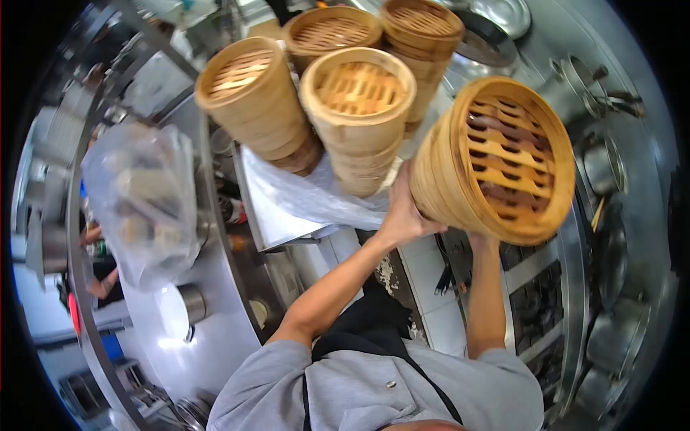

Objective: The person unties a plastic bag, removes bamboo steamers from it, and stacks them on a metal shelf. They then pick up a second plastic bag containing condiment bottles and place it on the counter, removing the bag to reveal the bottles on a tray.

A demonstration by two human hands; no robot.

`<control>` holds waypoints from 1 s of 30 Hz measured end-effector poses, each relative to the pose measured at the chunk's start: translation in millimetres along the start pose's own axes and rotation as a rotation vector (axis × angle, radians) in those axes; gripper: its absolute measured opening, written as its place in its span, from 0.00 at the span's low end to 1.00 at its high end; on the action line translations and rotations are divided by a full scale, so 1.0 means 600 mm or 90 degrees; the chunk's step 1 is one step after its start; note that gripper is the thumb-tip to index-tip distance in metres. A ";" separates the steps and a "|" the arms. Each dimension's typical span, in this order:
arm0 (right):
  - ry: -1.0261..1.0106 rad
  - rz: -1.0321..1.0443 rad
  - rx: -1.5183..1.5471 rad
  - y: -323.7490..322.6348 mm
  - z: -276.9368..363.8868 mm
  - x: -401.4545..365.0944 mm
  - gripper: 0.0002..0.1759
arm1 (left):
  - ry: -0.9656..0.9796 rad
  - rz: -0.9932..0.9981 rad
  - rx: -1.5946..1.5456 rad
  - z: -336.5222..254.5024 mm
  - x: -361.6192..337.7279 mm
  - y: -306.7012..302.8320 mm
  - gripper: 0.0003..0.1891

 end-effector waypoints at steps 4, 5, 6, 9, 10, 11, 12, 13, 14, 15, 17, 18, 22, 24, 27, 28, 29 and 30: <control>0.007 -0.134 -0.181 0.018 0.000 -0.106 0.30 | -0.006 -0.018 0.034 -0.078 -0.066 -0.048 0.73; 0.005 -0.096 -0.172 0.031 -0.005 -0.109 0.33 | -0.012 -0.024 0.045 -0.100 -0.086 -0.070 0.73; 0.005 -0.059 -0.163 0.048 -0.013 -0.107 0.36 | -0.020 -0.032 0.056 -0.123 -0.108 -0.096 0.74; -0.060 0.100 -0.260 0.290 -0.031 -0.228 0.41 | 0.007 -0.103 0.174 -0.236 -0.170 -0.173 0.73; -0.057 0.145 -0.300 0.331 -0.047 -0.247 0.41 | 0.039 -0.131 0.156 -0.304 -0.189 -0.202 0.67; -0.052 0.192 -0.340 0.368 -0.071 -0.267 0.42 | 0.048 -0.169 0.193 -0.346 -0.220 -0.237 0.67; -0.049 0.204 -0.292 0.396 -0.096 -0.286 0.40 | 0.033 -0.194 0.244 -0.379 -0.253 -0.266 0.68; -0.026 0.317 -0.290 0.437 -0.124 -0.302 0.39 | 0.016 -0.216 0.296 -0.408 -0.285 -0.297 0.68; -0.025 0.403 -0.325 0.471 -0.150 -0.316 0.41 | 0.026 -0.236 0.328 -0.437 -0.314 -0.327 0.66; -0.040 0.484 -0.346 0.474 -0.144 -0.343 0.43 | 0.038 -0.258 0.359 -0.501 -0.337 -0.309 0.65; -0.054 0.578 -0.370 0.549 -0.177 -0.423 0.45 | 0.065 -0.306 0.417 -0.589 -0.404 -0.359 0.63; -0.086 0.641 -0.396 0.601 -0.180 -0.474 0.46 | 0.065 -0.326 0.443 -0.632 -0.428 -0.376 0.63; -0.183 0.880 -0.437 0.785 -0.181 -0.667 0.52 | 0.125 -0.409 0.422 -0.818 -0.512 -0.404 0.57; -0.189 0.912 -0.383 0.861 -0.173 -0.722 0.49 | 0.148 -0.411 0.458 -0.930 -0.528 -0.389 0.53; -0.174 0.976 -0.308 0.972 -0.142 -0.821 0.45 | 0.151 -0.446 0.525 -1.055 -0.549 -0.392 0.43; -0.193 1.023 -0.260 1.005 -0.122 -0.860 0.43 | 0.109 -0.459 0.574 -1.093 -0.555 -0.391 0.42; -0.174 1.011 -0.300 1.037 -0.116 -0.882 0.43 | 0.065 -0.472 0.621 -1.128 -0.556 -0.393 0.41; -0.157 0.998 -0.340 1.067 -0.108 -0.906 0.42 | -0.002 -0.507 0.681 -1.168 -0.565 -0.387 0.42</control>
Point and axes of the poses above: each hand's wrist, its own x-axis towards the middle knuckle, its own y-axis out of the palm, z = x × y, the point moved 9 cm from there along x, towards the middle knuckle, and after that the axes turned 12 degrees about y, right-handed, at the moved point
